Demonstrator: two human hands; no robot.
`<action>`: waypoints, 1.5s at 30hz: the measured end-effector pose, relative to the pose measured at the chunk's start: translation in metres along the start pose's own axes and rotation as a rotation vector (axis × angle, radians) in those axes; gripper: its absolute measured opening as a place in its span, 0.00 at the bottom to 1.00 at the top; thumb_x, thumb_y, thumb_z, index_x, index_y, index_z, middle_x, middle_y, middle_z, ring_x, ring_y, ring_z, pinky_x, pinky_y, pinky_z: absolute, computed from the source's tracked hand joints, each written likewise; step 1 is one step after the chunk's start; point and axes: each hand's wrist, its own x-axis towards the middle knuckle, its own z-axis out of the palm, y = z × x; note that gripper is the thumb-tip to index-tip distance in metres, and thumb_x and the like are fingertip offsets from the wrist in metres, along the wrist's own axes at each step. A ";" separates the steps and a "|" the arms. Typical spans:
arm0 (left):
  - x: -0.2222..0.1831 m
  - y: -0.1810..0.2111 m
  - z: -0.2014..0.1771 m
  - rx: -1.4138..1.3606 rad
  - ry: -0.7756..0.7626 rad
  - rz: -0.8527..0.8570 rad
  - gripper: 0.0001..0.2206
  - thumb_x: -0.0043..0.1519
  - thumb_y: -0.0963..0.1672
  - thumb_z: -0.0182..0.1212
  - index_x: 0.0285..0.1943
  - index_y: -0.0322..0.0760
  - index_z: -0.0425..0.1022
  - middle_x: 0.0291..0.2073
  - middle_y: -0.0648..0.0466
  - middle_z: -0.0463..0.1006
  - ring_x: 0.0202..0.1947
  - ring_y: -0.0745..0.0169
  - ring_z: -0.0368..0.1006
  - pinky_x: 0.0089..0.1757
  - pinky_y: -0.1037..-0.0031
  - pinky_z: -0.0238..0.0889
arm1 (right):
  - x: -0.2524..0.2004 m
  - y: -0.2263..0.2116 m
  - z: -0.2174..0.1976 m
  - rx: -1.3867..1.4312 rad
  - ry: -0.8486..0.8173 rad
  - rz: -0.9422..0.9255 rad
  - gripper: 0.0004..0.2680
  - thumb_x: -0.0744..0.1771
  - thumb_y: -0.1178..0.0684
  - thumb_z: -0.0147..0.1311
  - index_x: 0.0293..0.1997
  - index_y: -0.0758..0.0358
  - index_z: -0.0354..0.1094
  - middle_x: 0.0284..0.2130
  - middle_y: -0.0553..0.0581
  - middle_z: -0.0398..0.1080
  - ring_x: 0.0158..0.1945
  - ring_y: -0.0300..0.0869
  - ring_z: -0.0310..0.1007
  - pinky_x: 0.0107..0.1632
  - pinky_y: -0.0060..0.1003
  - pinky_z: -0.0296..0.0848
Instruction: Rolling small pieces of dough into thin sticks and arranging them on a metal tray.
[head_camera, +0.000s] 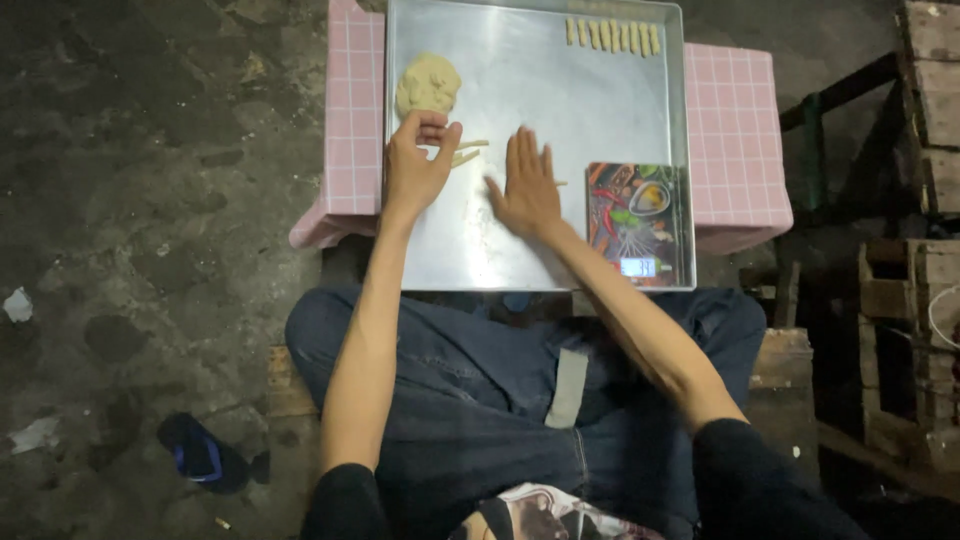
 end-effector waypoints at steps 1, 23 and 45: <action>-0.001 -0.003 0.000 -0.001 -0.005 0.000 0.12 0.65 0.52 0.67 0.46 0.44 0.76 0.36 0.55 0.84 0.40 0.61 0.82 0.42 0.69 0.70 | -0.023 -0.008 -0.007 0.000 -0.001 0.005 0.32 0.73 0.32 0.27 0.77 0.75 0.39 0.76 0.75 0.37 0.80 0.58 0.30 0.78 0.56 0.26; -0.009 -0.007 -0.003 -0.015 0.045 0.029 0.10 0.64 0.50 0.68 0.44 0.43 0.77 0.35 0.51 0.84 0.38 0.58 0.82 0.39 0.69 0.68 | -0.042 -0.012 -0.027 0.103 -0.043 0.149 0.33 0.73 0.32 0.25 0.76 0.81 0.38 0.75 0.81 0.35 0.80 0.63 0.27 0.77 0.55 0.27; -0.017 0.016 -0.004 -0.019 -0.083 0.080 0.10 0.66 0.49 0.61 0.43 0.39 0.74 0.36 0.55 0.80 0.39 0.63 0.77 0.44 0.72 0.72 | -0.044 0.000 0.003 0.056 -0.077 -0.026 0.33 0.71 0.30 0.21 0.78 0.74 0.28 0.77 0.70 0.28 0.80 0.55 0.21 0.78 0.51 0.23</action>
